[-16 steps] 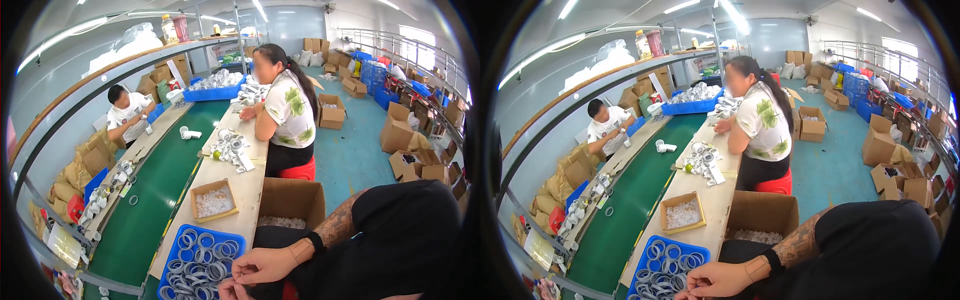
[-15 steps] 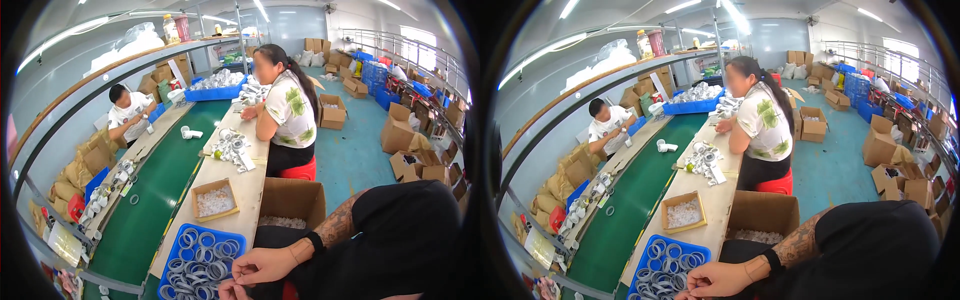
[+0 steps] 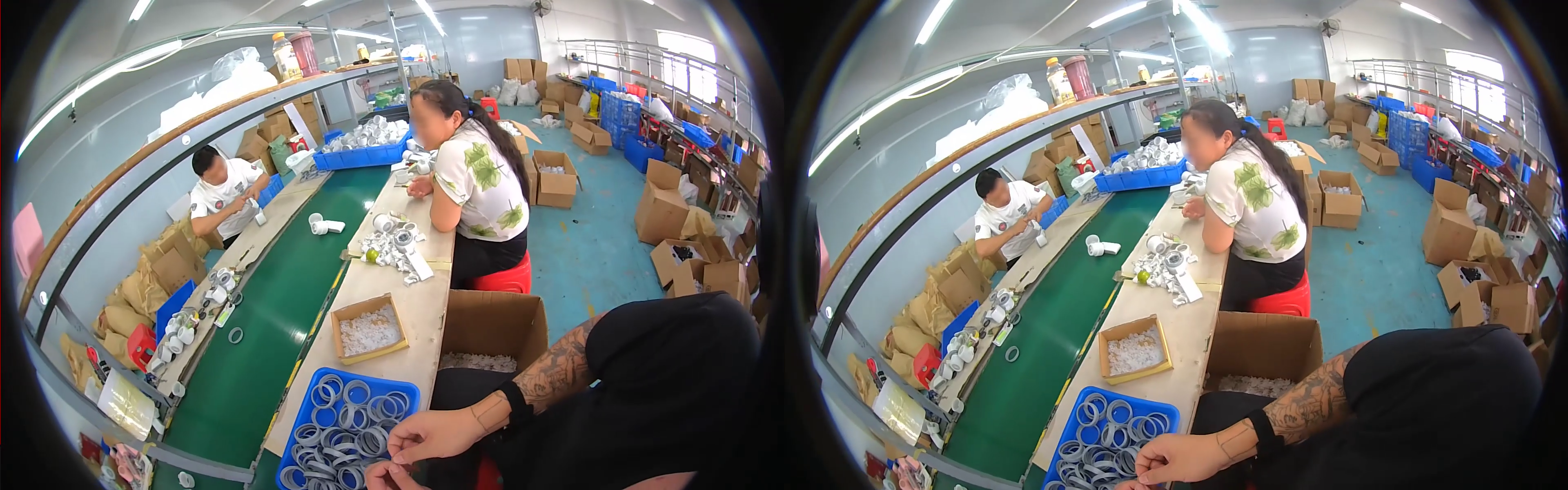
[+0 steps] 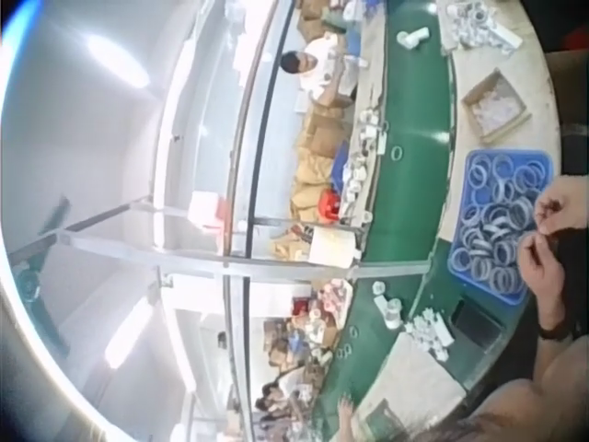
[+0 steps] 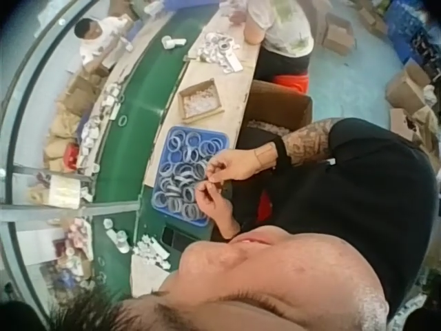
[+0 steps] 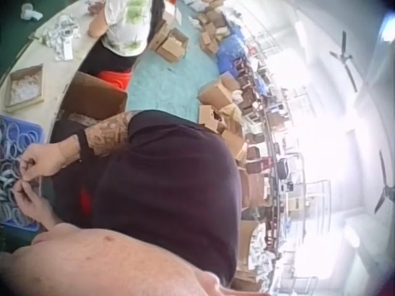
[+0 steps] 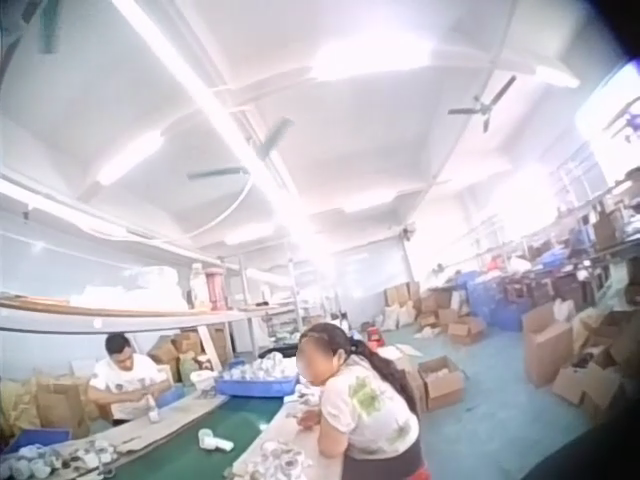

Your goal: The recorder is assembling small plastic and metal components on a factory assembly line, fitting rings onto housings and sorting small parts.

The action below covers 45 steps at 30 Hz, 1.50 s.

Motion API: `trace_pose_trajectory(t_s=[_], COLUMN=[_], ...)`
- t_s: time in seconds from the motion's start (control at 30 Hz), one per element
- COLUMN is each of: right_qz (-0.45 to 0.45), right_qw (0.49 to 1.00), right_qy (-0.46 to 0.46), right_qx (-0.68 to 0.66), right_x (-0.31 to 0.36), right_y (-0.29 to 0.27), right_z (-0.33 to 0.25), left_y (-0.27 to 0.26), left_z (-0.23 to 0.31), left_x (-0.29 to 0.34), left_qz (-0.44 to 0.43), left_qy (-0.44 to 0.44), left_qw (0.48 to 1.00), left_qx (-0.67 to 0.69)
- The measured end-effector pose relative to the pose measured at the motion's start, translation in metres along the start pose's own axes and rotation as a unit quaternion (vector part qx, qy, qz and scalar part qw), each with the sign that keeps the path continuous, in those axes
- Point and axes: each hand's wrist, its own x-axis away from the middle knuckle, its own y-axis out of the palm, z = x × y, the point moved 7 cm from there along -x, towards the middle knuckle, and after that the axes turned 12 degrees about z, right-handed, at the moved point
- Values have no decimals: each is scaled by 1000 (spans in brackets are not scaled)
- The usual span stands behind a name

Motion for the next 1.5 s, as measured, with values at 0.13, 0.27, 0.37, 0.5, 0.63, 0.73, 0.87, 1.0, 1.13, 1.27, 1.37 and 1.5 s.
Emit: trace_pose_trajectory(t_s=[0.13,0.27,0.37,0.5,0.63,0.73,0.87,1.0,1.13,1.27,1.37,1.5], right_qz=[13,-64,-102,-120,-80,-120,-106,-10,21,180,128,96], right_qw=[999,994,987,981,996,979,990,994,996,953,936,908], right_qy=[-11,9,14,36,-35,22,-6,-70,5,-68,-217,-285], right_qx=[-36,-92,-125,-148,-35,-164,-98,87,83,234,245,292], right_x=[-9,-13,-16,-13,-12,-1,-10,-17,-27,-20,-23,-21], right_y=[0,4,1,-5,-9,-12,-16,-21,-41,-102,-65,-25], right_z=[18,18,26,29,22,17,20,22,21,12,-8,-26], left_y=[-1,-7,3,7,18,27,20,-2,-6,-5,-10,-11], left_z=[4,-21,-15,-23,-32,-33,-24,-30,-37,-83,-68,-69], left_x=[-1,-1,1,1,7,10,6,-1,-5,-10,-19,-19], left_qz=[24,22,12,1,-34,-69,-12,-12,28,6,70,40], left_qy=[144,13,-112,-151,-305,-367,-233,24,-10,-185,-134,-84], left_qw=[985,999,992,986,931,883,964,992,995,983,987,996], left_qx=[-96,-39,57,72,199,283,126,-124,-92,13,57,-18])
